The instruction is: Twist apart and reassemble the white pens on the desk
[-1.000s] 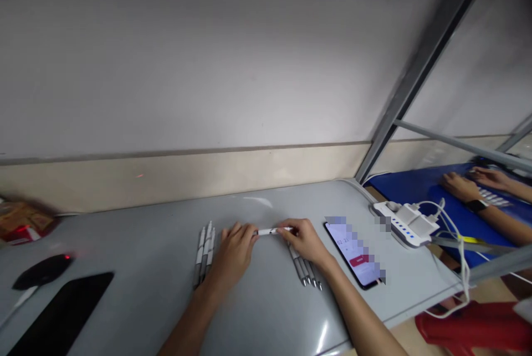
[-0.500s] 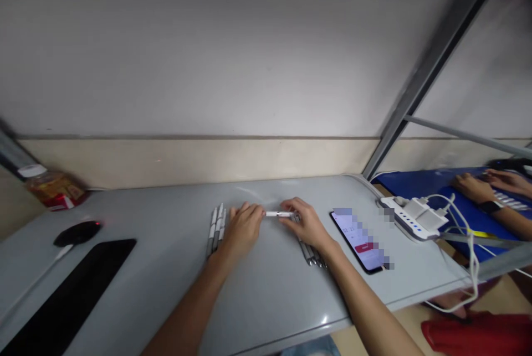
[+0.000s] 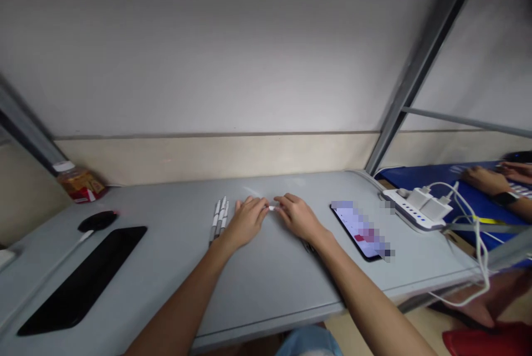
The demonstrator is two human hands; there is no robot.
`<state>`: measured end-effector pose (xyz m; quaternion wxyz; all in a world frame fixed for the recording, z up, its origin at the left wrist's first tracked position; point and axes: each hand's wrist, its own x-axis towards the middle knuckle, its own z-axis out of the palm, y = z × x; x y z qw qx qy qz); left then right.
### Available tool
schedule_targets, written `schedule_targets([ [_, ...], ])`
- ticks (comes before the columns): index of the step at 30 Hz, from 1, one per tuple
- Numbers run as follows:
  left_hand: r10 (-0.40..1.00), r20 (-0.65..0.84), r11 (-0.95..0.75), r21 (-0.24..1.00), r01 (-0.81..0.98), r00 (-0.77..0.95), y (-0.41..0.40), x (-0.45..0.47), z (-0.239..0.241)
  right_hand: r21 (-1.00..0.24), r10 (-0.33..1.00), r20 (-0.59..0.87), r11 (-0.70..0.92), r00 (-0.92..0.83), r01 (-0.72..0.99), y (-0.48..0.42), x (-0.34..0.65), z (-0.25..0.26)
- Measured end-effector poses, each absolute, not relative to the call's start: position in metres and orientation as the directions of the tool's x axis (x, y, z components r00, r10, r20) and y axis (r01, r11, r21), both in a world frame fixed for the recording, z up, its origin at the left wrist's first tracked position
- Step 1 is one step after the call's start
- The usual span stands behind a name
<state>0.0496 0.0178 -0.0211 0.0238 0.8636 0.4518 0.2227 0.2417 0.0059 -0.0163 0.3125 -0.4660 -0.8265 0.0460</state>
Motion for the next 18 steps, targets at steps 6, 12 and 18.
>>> schedule_targets([
  [6, 0.781, 0.366, -0.59, 0.169, 0.789, 0.506, 0.0178, 0.0501, -0.0219, -0.361, 0.8, 0.458, 0.565, -0.387, 0.742, 0.0073, 0.2378, -0.0188],
  [12, 0.776, 0.401, -0.576, 0.137, 0.806, 0.487, 0.0182, 0.0485, -0.0244, -0.457, 0.786, 0.457, 0.61, -0.417, 0.648, 0.0062, 0.2368, -0.0196],
  [18, 0.797, 0.386, -0.562, 0.188, 0.806, 0.465, 0.0168, 0.0497, -0.0286, -0.342, 0.765, 0.489, 0.61, -0.419, 0.715, 0.0064, 0.232, -0.0215],
])
